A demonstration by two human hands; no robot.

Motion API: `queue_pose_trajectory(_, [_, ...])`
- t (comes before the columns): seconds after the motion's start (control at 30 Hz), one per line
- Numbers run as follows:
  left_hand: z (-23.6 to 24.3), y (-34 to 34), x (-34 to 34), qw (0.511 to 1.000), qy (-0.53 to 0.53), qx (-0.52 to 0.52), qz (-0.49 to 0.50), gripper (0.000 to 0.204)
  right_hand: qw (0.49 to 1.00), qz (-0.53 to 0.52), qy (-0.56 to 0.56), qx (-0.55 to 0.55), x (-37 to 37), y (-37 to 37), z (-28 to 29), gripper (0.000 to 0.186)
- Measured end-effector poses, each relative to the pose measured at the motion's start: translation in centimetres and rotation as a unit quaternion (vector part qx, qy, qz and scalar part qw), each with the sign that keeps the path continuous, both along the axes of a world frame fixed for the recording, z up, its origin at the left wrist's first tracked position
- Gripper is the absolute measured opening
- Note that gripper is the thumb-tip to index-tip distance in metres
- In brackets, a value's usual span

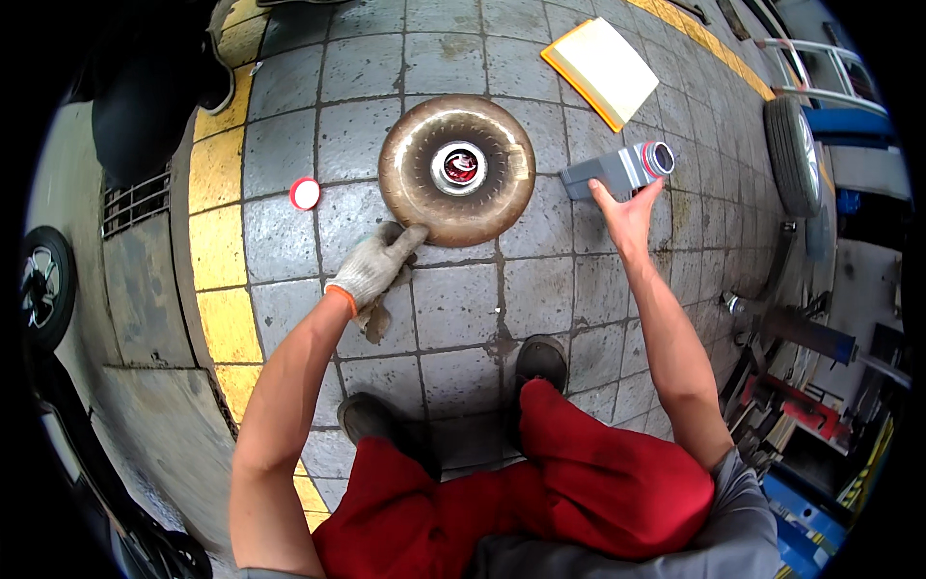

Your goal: The person retrieves a bottle of red lubricant and pours it into the center of a turbocharger component resting on the floor. They rotate the turbocharger to distribute the fluid and continue pouring in several stages.

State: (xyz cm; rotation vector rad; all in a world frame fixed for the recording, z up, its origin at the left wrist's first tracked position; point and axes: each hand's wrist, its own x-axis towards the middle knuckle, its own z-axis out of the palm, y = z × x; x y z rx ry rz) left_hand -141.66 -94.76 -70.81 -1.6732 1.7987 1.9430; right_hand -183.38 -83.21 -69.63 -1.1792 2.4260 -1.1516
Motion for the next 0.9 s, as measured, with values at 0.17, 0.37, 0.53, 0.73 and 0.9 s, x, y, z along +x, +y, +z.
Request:
queue_pose_trajectory(0.17, [-0.1,-0.8,0.1,0.998,0.001,0.019,0.058,0.09,0.993,-0.07,-0.028,0.088,0.3,2.6,-1.0,0.14])
queue_pose_trajectory(0.37, [-1.3,-1.7,-0.2,0.991,0.032,-0.001,0.13,0.095,0.919,0.05,-0.337,0.2,5.0,4.2,-0.4,0.097])
queue_pose_trajectory(0.53, [-0.9,-2.0,-0.6,0.988,0.052,-0.025,0.147,0.095,0.913,0.079,-0.377,0.134,8.0,-0.4,-0.2,0.101])
queue_pose_trajectory(0.73, [-1.5,-2.9,-0.7,0.985,0.055,0.016,0.162,0.095,0.893,0.104,-0.404,0.169,9.3,-3.6,0.1,0.108])
queue_pose_trajectory(0.9, [-2.2,-2.9,-0.4,0.984,0.063,0.013,0.168,0.097,0.891,0.128,-0.395,0.186,10.3,-4.1,0.0,0.111])
